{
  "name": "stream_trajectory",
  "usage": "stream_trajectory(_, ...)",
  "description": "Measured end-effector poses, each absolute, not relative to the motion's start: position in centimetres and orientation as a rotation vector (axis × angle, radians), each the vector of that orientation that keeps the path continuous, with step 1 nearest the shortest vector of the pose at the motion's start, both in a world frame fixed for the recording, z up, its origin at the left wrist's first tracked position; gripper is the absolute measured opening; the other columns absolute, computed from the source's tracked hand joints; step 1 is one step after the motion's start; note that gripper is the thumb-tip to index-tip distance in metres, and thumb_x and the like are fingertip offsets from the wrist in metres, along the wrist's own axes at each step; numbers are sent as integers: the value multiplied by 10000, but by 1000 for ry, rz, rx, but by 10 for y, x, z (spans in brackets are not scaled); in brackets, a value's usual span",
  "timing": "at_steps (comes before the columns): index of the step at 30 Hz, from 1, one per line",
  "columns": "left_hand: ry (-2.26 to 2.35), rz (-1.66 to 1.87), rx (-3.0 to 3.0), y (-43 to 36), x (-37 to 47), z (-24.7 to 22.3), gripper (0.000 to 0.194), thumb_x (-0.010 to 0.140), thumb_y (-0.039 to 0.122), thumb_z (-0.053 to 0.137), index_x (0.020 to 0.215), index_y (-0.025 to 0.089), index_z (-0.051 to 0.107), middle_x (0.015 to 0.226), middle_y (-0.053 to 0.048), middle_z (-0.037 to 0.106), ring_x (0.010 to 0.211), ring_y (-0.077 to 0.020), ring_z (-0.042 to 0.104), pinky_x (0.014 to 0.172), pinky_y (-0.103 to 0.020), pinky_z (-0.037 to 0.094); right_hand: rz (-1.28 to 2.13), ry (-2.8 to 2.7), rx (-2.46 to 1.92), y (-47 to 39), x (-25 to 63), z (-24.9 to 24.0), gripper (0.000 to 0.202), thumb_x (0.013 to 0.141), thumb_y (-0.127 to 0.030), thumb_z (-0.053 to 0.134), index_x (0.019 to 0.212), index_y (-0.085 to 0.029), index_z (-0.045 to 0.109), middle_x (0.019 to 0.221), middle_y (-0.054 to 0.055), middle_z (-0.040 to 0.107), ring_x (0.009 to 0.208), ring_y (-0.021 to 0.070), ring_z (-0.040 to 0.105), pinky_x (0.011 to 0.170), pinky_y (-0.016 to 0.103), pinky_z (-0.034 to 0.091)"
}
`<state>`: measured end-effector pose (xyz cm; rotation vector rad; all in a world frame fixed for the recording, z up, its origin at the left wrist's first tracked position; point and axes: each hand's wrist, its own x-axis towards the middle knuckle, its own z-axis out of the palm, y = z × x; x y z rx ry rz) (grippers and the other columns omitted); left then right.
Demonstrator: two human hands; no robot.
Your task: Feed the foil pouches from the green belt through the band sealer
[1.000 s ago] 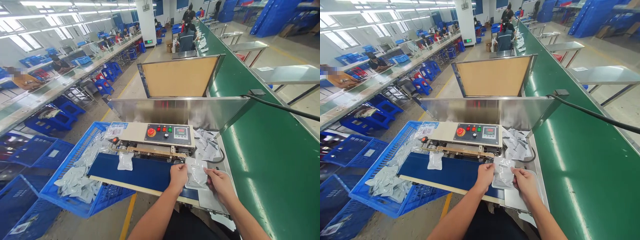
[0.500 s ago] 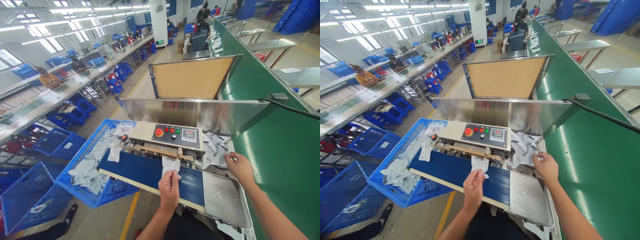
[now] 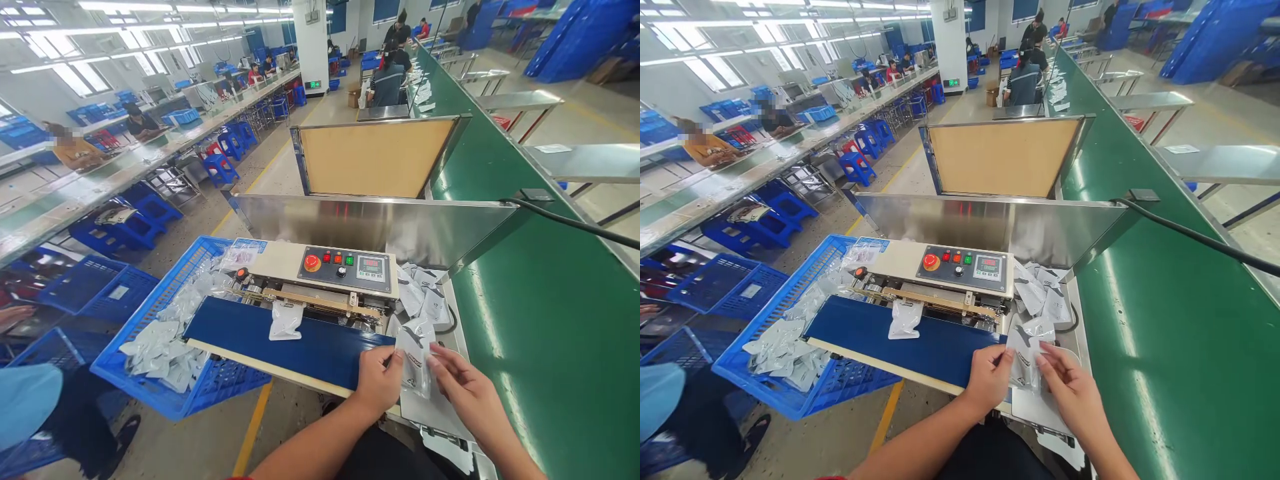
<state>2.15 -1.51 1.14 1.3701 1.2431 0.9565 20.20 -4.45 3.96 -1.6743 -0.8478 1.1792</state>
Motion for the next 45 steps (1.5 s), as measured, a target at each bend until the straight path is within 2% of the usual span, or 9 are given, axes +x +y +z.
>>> stream_trajectory(3, 1275, 937, 1219, -10, 17, 3, 600, 1008, 570, 617, 543, 206, 507, 558, 33, 385, 603, -139, 357, 577, -276, 289, 1248, -829, -1718, -37, 202, 25, 619, 674, -790, 894, 820, -199, 778, 547, -10, 577, 492, 149, 481, 459, 285, 389)
stream_trajectory(9, 1439, 919, 819, 28, 13, -17, 664, 788, 674, 770, 461, 242, 389, 490, 68, 254, 535, -107, 251, 534, -272, 210, 1280, -553, -1741, -6, 179, 14, 604, 572, -731, 936, 736, -201, 698, 547, 12, 604, 477, 137, 480, 473, 277, 382)
stream_trajectory(14, 1459, 967, 719, 35, -26, -18, 635, 783, 753, 774, 541, 190, 607, 515, 28, 479, 498, -114, 411, 512, -255, 311, 1440, -830, -1810, 30, 174, 5, 571, 679, -750, 830, 778, -196, 731, 560, 18, 621, 472, 141, 458, 508, 291, 355)
stream_trajectory(18, 1620, 1247, 741, 9, -69, -5, 552, 865, 697, 807, 967, 155, 838, 934, -112, 801, 832, -232, 743, 714, -301, 570, 789, -1166, -2050, 89, 208, -7, 559, 750, -709, 697, 935, -191, 797, 810, 108, 767, 686, 265, 648, 666, 399, 503)
stream_trajectory(22, 1743, 1441, 980, -26, -82, 13, 473, 1030, 619, 684, 1143, 185, 835, 1049, -139, 822, 933, -250, 782, 827, -338, 636, 416, -1422, -2022, 133, 230, -12, 319, 775, -565, 634, 763, -250, 681, 1130, 196, 806, 1104, 363, 706, 940, 482, 557)
stream_trajectory(25, 1549, 1344, 1293, -36, -58, 26, 398, 1106, 506, 605, 1028, 200, 848, 895, -106, 815, 814, -234, 776, 787, -338, 651, 358, -1406, -1985, 109, 232, 3, 306, 842, -542, 572, 675, -292, 516, 1180, 166, 813, 1102, 335, 736, 917, 444, 560)
stream_trajectory(30, 1218, 1256, 1584, -22, 7, 31, 409, 1066, 490, 657, 1289, 197, 835, 1222, -170, 851, 1125, -317, 805, 1028, -436, 653, 309, -1166, -1950, 3, 215, 34, 430, 840, -650, 687, 658, -300, 517, 1013, 136, 821, 1021, 351, 772, 798, 394, 571)
stream_trajectory(37, 1159, 1044, 1192, -15, 44, -2, 488, 1027, 608, 666, 927, 175, 867, 860, -113, 849, 773, -255, 779, 744, -344, 624, 1034, -832, -1657, -56, 201, 22, 648, 799, -790, 796, 1145, -243, 781, 686, 27, 727, 566, 227, 633, 538, 341, 539)
stream_trajectory(45, 1364, 1051, 535, 7, 31, -22, 484, 688, 573, 982, 723, 124, 804, 649, -52, 736, 579, -167, 639, 576, -277, 492, 1190, -609, -1778, -26, 193, 16, 556, 612, -722, 910, 721, -199, 755, 529, -9, 553, 482, 142, 449, 453, 280, 353)
